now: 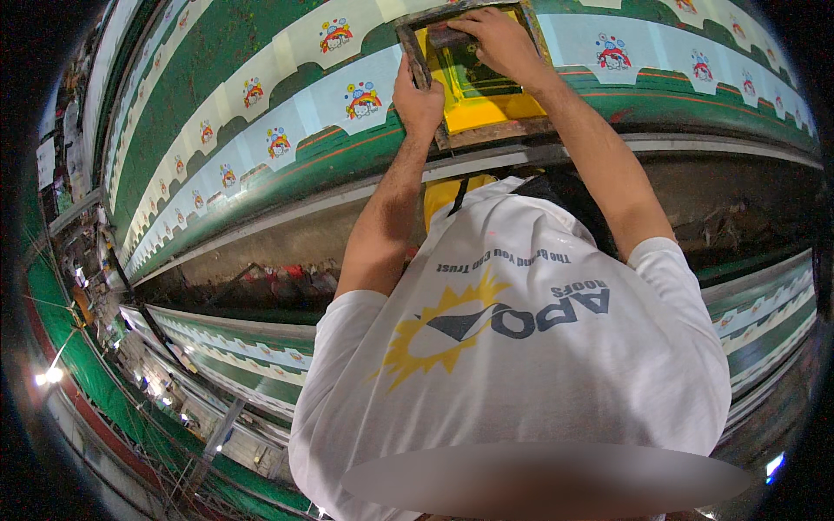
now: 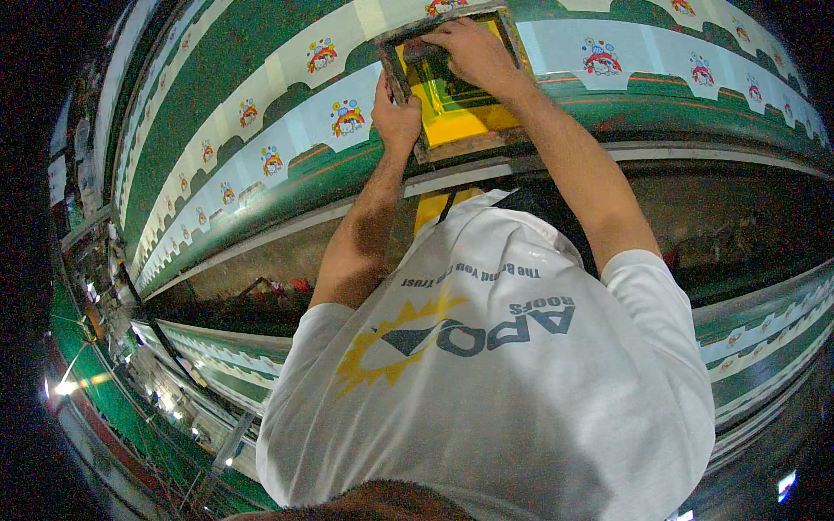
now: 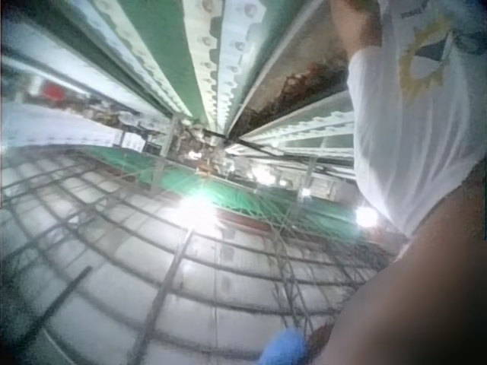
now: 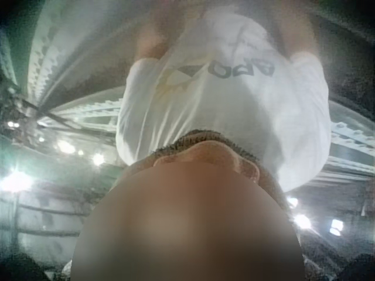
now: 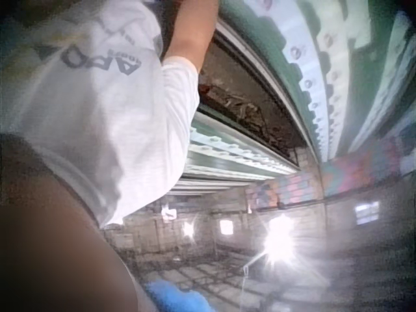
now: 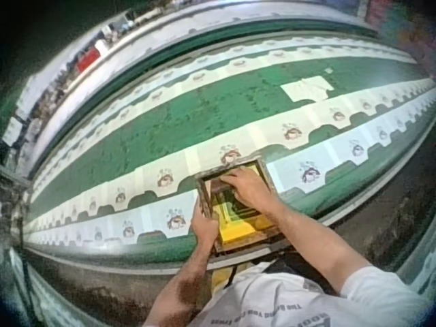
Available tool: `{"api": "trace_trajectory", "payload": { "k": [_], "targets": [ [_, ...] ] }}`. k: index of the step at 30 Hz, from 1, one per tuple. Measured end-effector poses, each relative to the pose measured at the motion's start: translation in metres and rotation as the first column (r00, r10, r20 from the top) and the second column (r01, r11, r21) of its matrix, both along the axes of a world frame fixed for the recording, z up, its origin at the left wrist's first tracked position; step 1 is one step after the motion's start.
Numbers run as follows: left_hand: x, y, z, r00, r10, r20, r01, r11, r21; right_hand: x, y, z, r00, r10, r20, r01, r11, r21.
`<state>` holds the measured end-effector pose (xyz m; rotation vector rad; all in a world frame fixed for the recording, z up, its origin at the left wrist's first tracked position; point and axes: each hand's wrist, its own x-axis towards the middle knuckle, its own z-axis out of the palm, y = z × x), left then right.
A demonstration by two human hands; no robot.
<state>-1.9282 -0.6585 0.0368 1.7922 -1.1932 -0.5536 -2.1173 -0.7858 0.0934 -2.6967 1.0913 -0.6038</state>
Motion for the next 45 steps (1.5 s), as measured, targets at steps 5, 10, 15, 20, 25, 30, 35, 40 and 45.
{"api": "trace_trajectory", "payload": {
  "k": [5, 10, 15, 20, 25, 30, 35, 40, 45],
  "targets": [
    [0.000, 0.000, -0.007, 0.995, 0.031, 0.099, -0.024, 0.997, -0.066, 0.028, -0.030, -0.001, 0.992, 0.019, -0.126, 0.003, 0.985, 0.174],
    [-0.004, -0.002, -0.001, 0.997, 0.073, 0.035, -0.072, 0.997, -0.034, 0.014, -0.017, 0.012, 0.968, 0.134, -0.210, -0.061, 0.945, 0.322],
    [-0.004, -0.001, 0.001, 0.987, 0.064, 0.146, -0.061, 0.998, -0.025, -0.026, 0.064, 0.018, 0.959, 0.254, -0.129, -0.213, 0.939, 0.269],
    [-0.002, -0.001, -0.002, 0.986, 0.042, 0.163, -0.032, 0.997, -0.064, -0.039, 0.096, 0.028, 0.965, 0.249, -0.078, -0.210, 0.918, 0.335],
    [-0.003, 0.000, -0.001, 0.989, 0.042, 0.142, -0.034, 0.998, -0.061, -0.036, 0.083, 0.036, 0.979, 0.197, -0.046, -0.174, 0.939, 0.298],
    [-0.002, -0.002, 0.000, 0.985, 0.026, 0.170, -0.020, 0.999, -0.037, -0.037, 0.074, 0.032, 0.981, 0.161, -0.108, -0.111, 0.923, 0.368],
    [-0.003, 0.002, 0.001, 0.984, 0.028, 0.176, -0.025, 1.000, -0.016, -0.043, 0.049, 0.022, 0.998, 0.041, -0.039, -0.034, 0.985, 0.171],
    [-0.003, 0.000, 0.002, 0.980, 0.031, 0.199, -0.028, 0.999, -0.015, -0.042, 0.012, 0.009, 0.997, -0.031, -0.075, 0.033, 0.999, 0.024],
    [-0.005, 0.001, 0.004, 0.983, 0.029, 0.183, -0.027, 1.000, -0.015, -0.034, -0.032, 0.011, 0.995, 0.012, -0.101, -0.013, 1.000, -0.011]
  ]
}}
